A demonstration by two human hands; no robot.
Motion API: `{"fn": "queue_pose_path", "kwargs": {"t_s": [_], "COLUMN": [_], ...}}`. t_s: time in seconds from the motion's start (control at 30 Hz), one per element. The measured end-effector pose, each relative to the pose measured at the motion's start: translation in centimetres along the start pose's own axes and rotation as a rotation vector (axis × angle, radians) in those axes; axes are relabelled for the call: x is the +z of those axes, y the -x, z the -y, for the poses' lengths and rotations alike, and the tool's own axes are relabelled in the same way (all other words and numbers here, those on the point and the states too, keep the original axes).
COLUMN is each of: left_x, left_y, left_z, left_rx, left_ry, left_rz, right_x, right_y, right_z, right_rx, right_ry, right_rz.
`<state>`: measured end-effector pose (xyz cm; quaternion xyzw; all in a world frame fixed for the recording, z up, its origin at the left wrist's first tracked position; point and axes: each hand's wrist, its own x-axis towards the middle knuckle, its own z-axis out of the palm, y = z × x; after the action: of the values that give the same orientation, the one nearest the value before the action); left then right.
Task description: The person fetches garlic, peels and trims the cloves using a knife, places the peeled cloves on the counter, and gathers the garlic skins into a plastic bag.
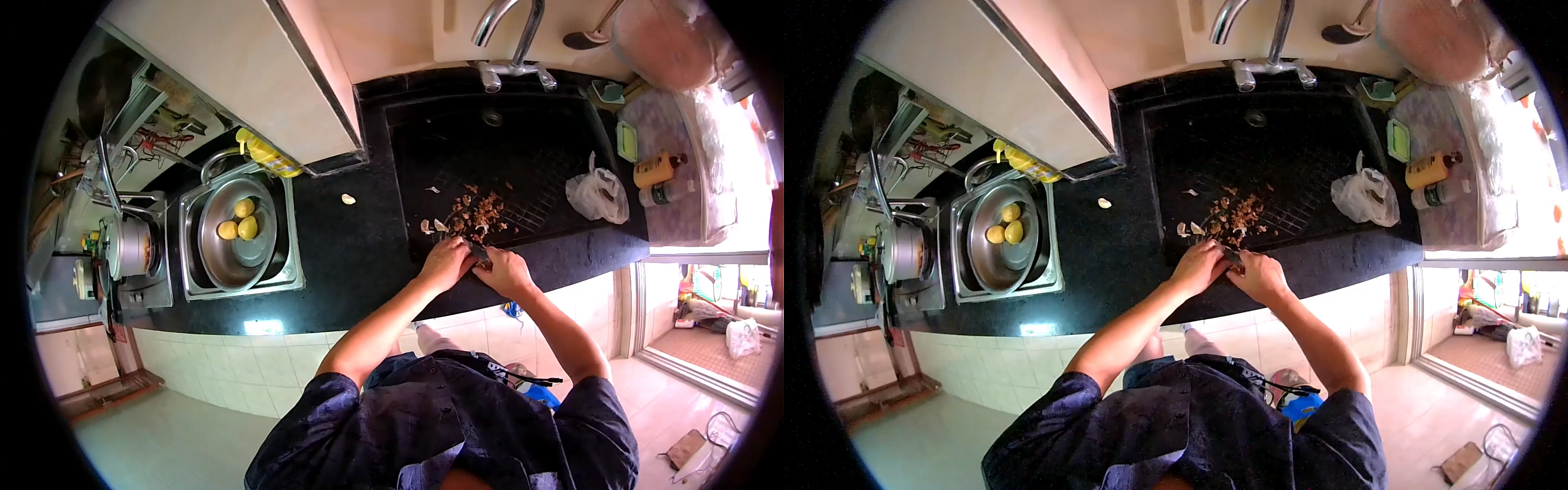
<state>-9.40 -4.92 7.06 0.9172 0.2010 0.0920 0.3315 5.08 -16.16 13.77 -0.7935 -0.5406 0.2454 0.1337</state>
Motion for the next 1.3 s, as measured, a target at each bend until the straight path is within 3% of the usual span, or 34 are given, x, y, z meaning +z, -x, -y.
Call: {"fn": "queue_pose_path", "kwargs": {"t_s": [0.17,0.37,0.47,0.6,0.7,0.8,0.93,1.03,1.17,1.2,1.3], "left_x": [-0.3,1.5,1.0,1.1,0.3,0.3,0.7,0.0,2.4,2.4,0.7], "left_y": [-0.3,-0.7,-0.9,-0.7,-0.3,-0.1,-0.8,-0.8,-0.9,-0.8,-0.2], "left_z": [-0.9,0.3,-0.1,-0.2,-1.1,-1.6,-0.8,-1.1,2.0,2.8,1.7], "left_rx": [0.029,0.042,-0.054,-0.076,-0.011,0.096,0.006,-0.011,-0.161,-0.164,-0.191], "left_ry": [0.074,0.085,-0.006,0.057,0.161,0.244,0.321,0.218,0.015,-0.008,-0.073], "left_rz": [-0.069,-0.134,0.043,0.053,-0.152,-0.138,-0.147,-0.201,-0.161,-0.092,-0.132], "right_x": [-0.1,0.2,-1.4,-5.1,-4.4,-3.8,-3.6,-2.5,-4.3,-5.2,-6.6], "right_y": [0.7,1.2,1.1,1.0,-0.1,-1.0,-1.9,-2.3,-2.3,-2.2,-2.2], "right_z": [0.1,-0.3,-1.9,0.2,-0.2,0.2,1.1,0.4,1.1,1.5,1.8], "right_rx": [0.028,-0.088,0.038,0.079,0.038,0.008,0.019,-0.115,0.076,0.075,0.107], "right_ry": [0.011,-0.002,-0.029,-0.237,-0.232,-0.282,-0.221,-0.123,-0.286,-0.322,-0.328], "right_rz": [-0.022,-0.156,-0.062,-0.086,-0.100,-0.111,-0.071,-0.144,-0.180,-0.197,-0.179]}}
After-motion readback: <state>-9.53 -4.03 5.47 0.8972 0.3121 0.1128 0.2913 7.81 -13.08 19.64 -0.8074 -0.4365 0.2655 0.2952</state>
